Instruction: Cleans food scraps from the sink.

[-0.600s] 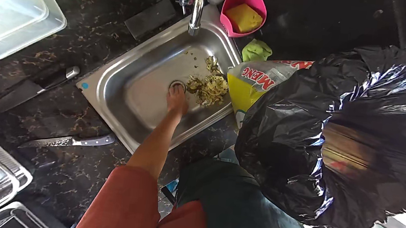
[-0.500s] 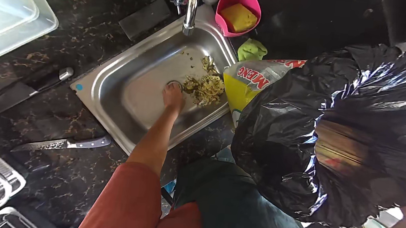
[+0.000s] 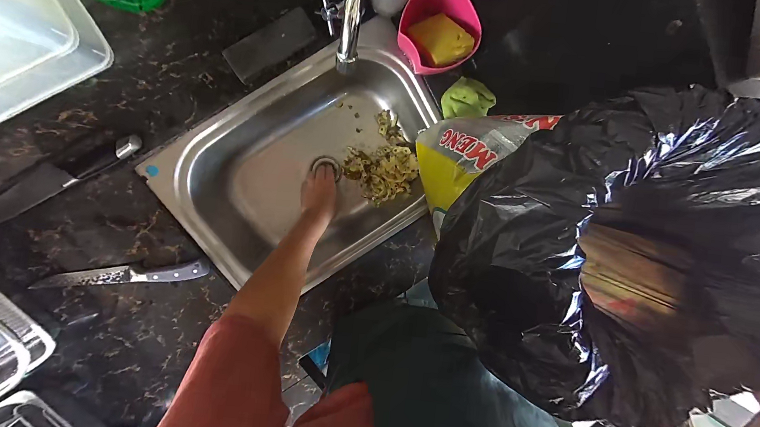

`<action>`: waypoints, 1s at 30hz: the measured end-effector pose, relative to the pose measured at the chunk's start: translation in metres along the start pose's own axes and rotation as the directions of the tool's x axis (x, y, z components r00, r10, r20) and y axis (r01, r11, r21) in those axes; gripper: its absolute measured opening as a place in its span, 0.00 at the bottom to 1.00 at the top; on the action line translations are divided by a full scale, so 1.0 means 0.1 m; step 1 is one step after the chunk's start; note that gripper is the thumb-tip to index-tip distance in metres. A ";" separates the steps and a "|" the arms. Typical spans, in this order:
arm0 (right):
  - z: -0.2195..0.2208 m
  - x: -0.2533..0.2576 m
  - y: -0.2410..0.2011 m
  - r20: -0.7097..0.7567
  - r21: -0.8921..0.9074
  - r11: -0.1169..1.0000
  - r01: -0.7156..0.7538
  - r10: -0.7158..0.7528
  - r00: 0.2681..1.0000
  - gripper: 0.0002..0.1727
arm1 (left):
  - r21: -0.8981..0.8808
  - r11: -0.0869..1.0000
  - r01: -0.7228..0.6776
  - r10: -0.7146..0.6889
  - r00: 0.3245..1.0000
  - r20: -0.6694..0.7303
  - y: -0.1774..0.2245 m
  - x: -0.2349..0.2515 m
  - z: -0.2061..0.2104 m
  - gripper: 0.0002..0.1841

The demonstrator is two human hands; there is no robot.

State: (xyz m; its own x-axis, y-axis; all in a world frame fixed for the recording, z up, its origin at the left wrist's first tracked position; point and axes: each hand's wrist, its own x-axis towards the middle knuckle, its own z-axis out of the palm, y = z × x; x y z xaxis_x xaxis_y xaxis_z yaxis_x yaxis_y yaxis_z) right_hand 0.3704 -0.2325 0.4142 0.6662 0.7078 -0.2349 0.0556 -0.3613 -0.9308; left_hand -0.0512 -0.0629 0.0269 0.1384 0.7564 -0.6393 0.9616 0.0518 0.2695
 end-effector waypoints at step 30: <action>0.19 -0.15 -0.18 -0.099 0.007 0.998 -0.057 0.057 0.993 0.23 | -0.454 0.786 -0.420 0.113 0.819 -0.562 0.43 0.81 0.04 0.42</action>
State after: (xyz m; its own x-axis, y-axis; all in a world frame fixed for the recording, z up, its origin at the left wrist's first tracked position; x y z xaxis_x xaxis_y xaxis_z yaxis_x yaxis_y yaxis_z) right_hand 0.3451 -0.2256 0.4290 0.7387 0.6223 -0.2590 0.0121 -0.3965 -0.9180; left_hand 0.0021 -0.0019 -0.0163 0.0885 0.9921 -0.0884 0.5898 0.0193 0.8073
